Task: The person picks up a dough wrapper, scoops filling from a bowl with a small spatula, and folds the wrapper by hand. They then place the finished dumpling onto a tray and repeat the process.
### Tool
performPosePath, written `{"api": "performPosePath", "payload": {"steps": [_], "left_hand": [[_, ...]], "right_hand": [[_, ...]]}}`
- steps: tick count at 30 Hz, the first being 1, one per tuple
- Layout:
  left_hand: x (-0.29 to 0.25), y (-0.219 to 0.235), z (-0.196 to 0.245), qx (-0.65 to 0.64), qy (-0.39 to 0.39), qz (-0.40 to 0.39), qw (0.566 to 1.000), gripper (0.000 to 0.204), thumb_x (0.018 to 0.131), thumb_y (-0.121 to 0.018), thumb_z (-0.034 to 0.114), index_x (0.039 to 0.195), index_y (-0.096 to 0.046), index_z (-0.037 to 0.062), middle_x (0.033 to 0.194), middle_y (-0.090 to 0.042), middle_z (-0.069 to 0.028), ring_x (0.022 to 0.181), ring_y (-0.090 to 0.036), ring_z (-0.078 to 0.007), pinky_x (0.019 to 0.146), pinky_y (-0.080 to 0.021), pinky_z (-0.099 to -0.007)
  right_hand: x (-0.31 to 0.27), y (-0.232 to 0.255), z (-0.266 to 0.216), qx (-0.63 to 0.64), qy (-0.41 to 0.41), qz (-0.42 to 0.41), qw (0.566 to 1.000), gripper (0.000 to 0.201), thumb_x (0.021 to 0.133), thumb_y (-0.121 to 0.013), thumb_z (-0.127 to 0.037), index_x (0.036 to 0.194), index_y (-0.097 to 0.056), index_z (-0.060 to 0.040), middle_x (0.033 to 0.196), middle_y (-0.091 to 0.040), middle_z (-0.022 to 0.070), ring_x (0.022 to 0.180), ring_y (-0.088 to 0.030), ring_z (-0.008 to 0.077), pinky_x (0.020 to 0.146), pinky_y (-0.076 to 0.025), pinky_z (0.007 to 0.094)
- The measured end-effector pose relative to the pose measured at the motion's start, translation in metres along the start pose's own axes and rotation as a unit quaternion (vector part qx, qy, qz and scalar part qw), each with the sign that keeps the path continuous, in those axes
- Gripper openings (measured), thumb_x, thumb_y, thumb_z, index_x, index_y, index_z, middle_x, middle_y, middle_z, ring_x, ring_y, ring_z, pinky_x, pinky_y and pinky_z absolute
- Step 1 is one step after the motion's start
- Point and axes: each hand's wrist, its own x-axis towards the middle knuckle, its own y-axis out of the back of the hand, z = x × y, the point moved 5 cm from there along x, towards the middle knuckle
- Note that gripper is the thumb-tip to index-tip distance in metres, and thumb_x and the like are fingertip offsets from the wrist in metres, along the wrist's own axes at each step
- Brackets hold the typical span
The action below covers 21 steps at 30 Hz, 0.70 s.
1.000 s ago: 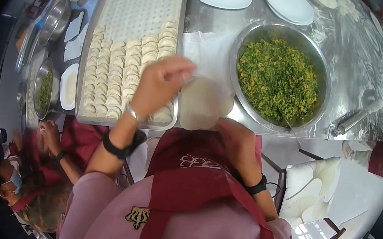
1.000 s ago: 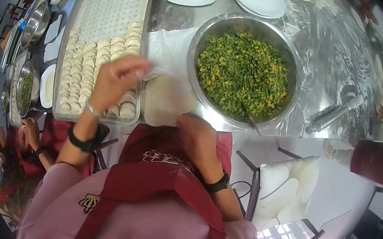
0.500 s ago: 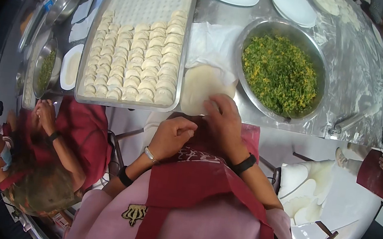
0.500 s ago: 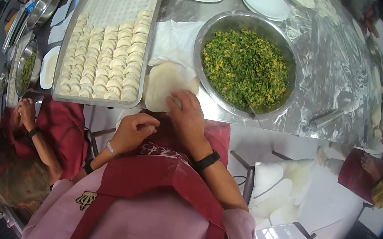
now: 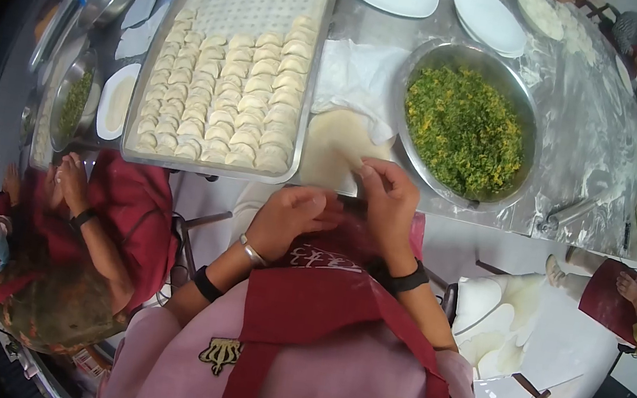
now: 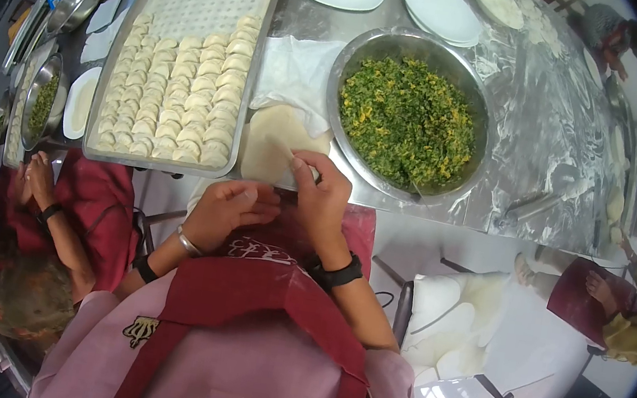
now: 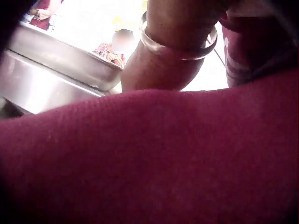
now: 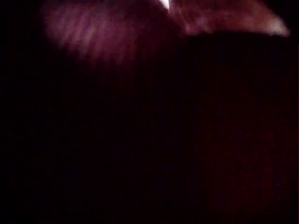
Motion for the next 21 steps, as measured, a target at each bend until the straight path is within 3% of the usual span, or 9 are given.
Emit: {"api": "performPosePath", "payload": {"steps": [3,5,7,11,13,15,19,21], "left_hand": [[0.014,-0.011,0.004,-0.175,0.004,-0.026,0.984,0.051,0.106,-0.041,0.032,0.137,-0.04,-0.0085,0.13,-0.056,-0.0203,0.119,-0.058,-0.0288,0.105,-0.046,-0.0412],[0.025,-0.017,0.012,-0.26,-0.012,-0.054,0.964,0.055,0.106,-0.04,0.036,0.139,-0.037,-0.0077,0.133,-0.055,-0.0196,0.123,-0.055,-0.0298,0.107,-0.044,-0.0425],[0.03,-0.029,0.029,-0.313,-0.036,-0.09,0.945,0.055,0.106,-0.04,0.038,0.139,-0.038,-0.0059,0.133,-0.055,-0.0186,0.124,-0.054,-0.0303,0.107,-0.043,-0.0428],[0.035,-0.04,0.037,-0.296,-0.036,-0.121,0.947,0.054,0.106,-0.038,0.038,0.143,-0.036,-0.0007,0.138,-0.051,-0.0213,0.129,-0.051,-0.0327,0.11,-0.042,-0.0434],[0.034,-0.042,0.038,-0.276,-0.029,-0.125,0.953,0.054,0.106,-0.04,0.038,0.141,-0.038,-0.0026,0.136,-0.053,-0.0214,0.127,-0.053,-0.0324,0.108,-0.044,-0.0431],[0.034,-0.043,0.039,-0.194,-0.055,-0.117,0.972,0.053,0.105,-0.044,0.035,0.139,-0.04,-0.0052,0.132,-0.055,-0.0222,0.123,-0.056,-0.0322,0.103,-0.048,-0.0427],[0.031,-0.053,0.037,-0.082,-0.078,-0.075,0.991,0.043,0.102,-0.048,0.025,0.128,-0.048,-0.0096,0.118,-0.063,-0.0207,0.108,-0.064,-0.0273,0.093,-0.054,-0.0373],[0.029,-0.058,0.034,-0.043,-0.056,-0.087,0.994,0.041,0.101,-0.047,0.021,0.126,-0.049,-0.0108,0.115,-0.064,-0.0207,0.106,-0.065,-0.0271,0.091,-0.055,-0.0366]], "right_hand": [[0.0,0.006,-0.029,-0.053,-0.026,0.002,0.998,0.011,0.08,-0.069,-0.004,0.091,-0.07,-0.0011,0.091,-0.071,0.012,0.078,-0.067,0.0329,0.077,-0.055,0.0369],[-0.006,0.001,-0.039,-0.12,0.17,-0.041,0.977,0.014,0.079,-0.07,-0.004,0.092,-0.07,-0.001,0.095,-0.071,0.0124,0.084,-0.068,0.0327,0.079,-0.055,0.038],[-0.016,-0.003,-0.056,-0.203,0.348,-0.115,0.908,0.018,0.078,-0.071,-0.003,0.096,-0.069,-0.0008,0.101,-0.07,0.013,0.093,-0.068,0.0327,0.082,-0.055,0.0396],[-0.034,0.031,-0.089,-0.247,0.323,-0.078,0.91,0.023,0.077,-0.072,0.0,0.1,-0.069,-0.0003,0.103,-0.07,0.014,0.095,-0.067,0.032,0.081,-0.054,0.0405],[-0.044,0.071,-0.097,-0.241,0.253,0.008,0.937,0.027,0.078,-0.073,0.0,0.105,-0.069,-0.0005,0.104,-0.069,0.0148,0.094,-0.067,0.0312,0.081,-0.053,0.0394],[-0.05,0.113,-0.09,-0.248,0.186,0.148,0.939,0.031,0.079,-0.073,0.0,0.109,-0.068,-0.0011,0.104,-0.068,0.0154,0.094,-0.065,0.0308,0.081,-0.052,0.038],[-0.04,0.146,-0.094,-0.412,0.206,0.198,0.865,0.037,0.077,-0.075,0.0,0.113,-0.068,-0.0056,0.102,-0.065,0.0146,0.094,-0.063,0.0316,0.082,-0.051,0.0372],[-0.034,0.151,-0.077,-0.408,0.152,0.182,0.882,0.037,0.076,-0.076,-0.001,0.111,-0.07,-0.0077,0.101,-0.066,0.0134,0.09,-0.064,0.0305,0.078,-0.051,0.0354]]}}
